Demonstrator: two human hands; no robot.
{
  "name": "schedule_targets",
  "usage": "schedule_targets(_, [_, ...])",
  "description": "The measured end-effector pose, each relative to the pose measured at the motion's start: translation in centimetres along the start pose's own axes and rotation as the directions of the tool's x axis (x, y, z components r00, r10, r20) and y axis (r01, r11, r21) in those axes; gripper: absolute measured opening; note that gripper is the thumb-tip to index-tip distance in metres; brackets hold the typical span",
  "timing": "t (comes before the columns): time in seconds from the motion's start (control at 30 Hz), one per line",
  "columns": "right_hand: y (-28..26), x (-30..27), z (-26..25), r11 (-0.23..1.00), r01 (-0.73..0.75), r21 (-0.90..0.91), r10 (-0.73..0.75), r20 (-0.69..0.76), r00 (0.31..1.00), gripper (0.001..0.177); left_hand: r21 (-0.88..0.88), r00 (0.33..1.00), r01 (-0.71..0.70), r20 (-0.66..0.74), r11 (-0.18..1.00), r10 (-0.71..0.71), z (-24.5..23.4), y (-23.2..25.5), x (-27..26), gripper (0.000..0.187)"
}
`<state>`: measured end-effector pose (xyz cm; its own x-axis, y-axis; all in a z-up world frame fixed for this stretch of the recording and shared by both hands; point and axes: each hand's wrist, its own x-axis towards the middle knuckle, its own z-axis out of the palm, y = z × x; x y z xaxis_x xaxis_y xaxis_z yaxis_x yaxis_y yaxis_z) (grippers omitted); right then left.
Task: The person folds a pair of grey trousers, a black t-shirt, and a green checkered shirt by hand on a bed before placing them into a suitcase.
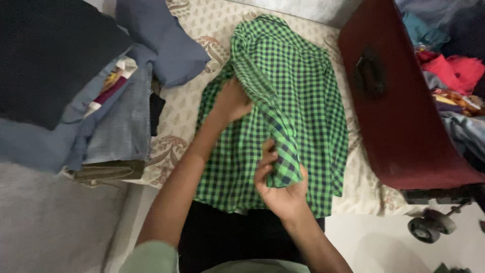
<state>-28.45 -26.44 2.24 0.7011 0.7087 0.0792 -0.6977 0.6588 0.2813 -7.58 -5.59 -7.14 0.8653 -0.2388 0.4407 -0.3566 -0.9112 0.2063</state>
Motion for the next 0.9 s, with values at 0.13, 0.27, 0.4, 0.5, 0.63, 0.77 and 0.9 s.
schedule_targets(0.13, [-1.1,2.4,2.2,0.997,-0.063,-0.033,0.065,0.076,0.995,0.046,-0.310,0.954,0.114,-0.232,0.944,-0.191,5.8,-5.8,4.0,0.070])
schedule_targets(0.27, [-3.6,4.4,2.2,0.995,-0.085,0.042,0.086,-0.010,0.996,0.051,-0.593,0.835,0.307,-0.207,0.744,-0.510,7.9,-10.9,5.3,0.070])
schedule_targets(0.4, [-4.2,4.2,-0.4,0.953,-0.141,0.268,0.138,0.032,0.990,0.048,-0.001,0.825,0.563,0.059,0.826,-0.562,2.1,-12.5,2.0,0.056])
schedule_targets(0.5, [-3.5,2.4,-4.3,0.913,-0.181,0.367,0.182,0.031,0.983,0.050,-0.445,0.793,0.563,0.054,0.696,-0.607,-3.2,-9.5,-2.5,0.053])
schedule_targets(0.63, [-2.2,-1.8,-11.6,0.907,-0.280,0.313,0.333,-0.130,0.934,0.045,-0.650,0.797,0.400,-0.102,0.646,-0.596,-4.7,-7.7,-4.6,0.059])
schedule_targets(0.77, [-1.0,-3.3,-13.5,0.892,-0.396,-0.216,0.296,-0.383,0.875,0.050,-0.849,0.777,0.235,-0.129,0.474,-0.616,-2.6,-9.4,-6.1,0.066])
schedule_targets(0.9, [1.4,-1.4,-6.8,0.102,-0.255,-0.961,0.101,-0.245,0.964,0.068,-0.995,0.835,-0.089,-0.099,0.045,-0.542,-0.1,-13.0,-5.6,0.073])
